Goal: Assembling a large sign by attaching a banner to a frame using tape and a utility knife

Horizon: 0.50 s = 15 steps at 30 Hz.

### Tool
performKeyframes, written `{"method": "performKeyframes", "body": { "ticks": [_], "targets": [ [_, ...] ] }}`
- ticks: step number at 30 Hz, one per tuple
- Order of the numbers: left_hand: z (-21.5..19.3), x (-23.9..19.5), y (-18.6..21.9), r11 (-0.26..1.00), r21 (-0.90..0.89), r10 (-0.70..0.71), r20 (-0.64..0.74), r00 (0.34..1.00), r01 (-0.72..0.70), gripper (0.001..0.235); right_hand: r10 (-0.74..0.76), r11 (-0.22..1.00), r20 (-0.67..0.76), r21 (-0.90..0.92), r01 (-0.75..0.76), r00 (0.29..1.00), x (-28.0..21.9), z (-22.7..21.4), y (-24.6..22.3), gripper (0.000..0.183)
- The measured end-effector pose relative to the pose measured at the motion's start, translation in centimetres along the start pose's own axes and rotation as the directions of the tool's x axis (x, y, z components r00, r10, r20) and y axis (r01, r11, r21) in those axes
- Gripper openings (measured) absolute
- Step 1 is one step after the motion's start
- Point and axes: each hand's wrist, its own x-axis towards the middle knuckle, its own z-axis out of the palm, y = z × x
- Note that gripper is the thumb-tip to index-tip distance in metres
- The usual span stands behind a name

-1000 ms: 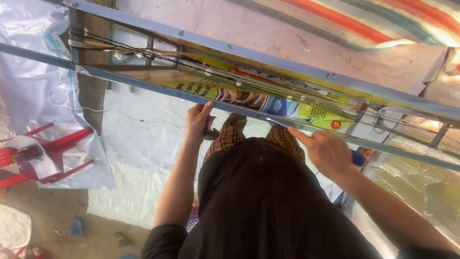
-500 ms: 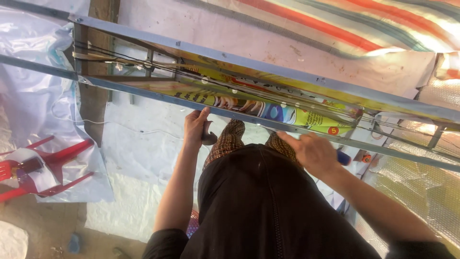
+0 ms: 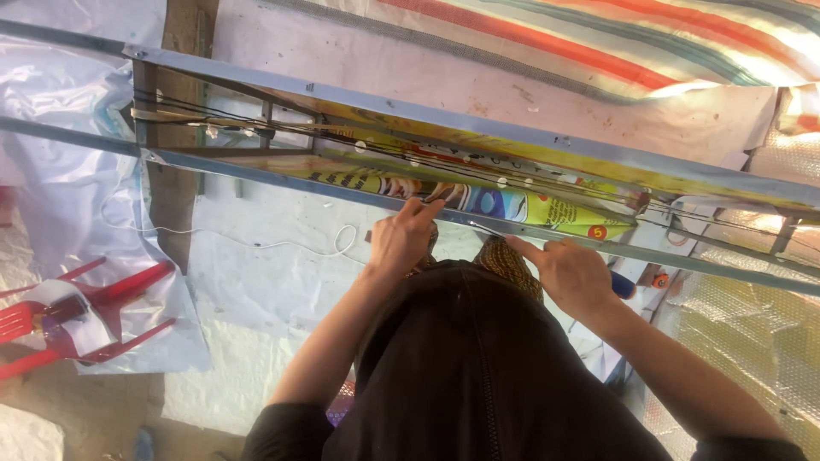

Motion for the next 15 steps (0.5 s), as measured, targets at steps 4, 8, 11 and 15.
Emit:
{"method": "performKeyframes", "body": {
  "ticks": [4, 8, 11, 15],
  "targets": [
    [2.4, 0.4, 0.3, 0.997, 0.069, 0.029, 0.052, 0.998, -0.033, 0.031, 0.016, 0.998, 0.006, 0.057, -0.016, 1.000, 1.0, 0.2, -0.6, 0.067],
    [4.9, 0.6, -0.2, 0.999, 0.037, 0.020, 0.082, 0.996, -0.023, 0.023, 0.046, 0.993, 0.023, 0.112, -0.048, 0.999, 0.7, -1.4, -1.1, 0.067],
    [5.1, 1.0, -0.1, 1.000, 0.016, -0.002, 0.123, 0.992, 0.000, 0.019, 0.076, 0.984, 0.023, 0.159, -0.079, 0.997, 0.0, -1.9, -0.8, 0.066],
    [5.3, 1.3, 0.5, 0.999, 0.038, 0.025, 0.058, 0.998, -0.027, 0.016, 0.130, 0.977, 0.005, 0.168, -0.130, 0.991, -0.6, -1.3, -0.2, 0.068]
  ]
}}
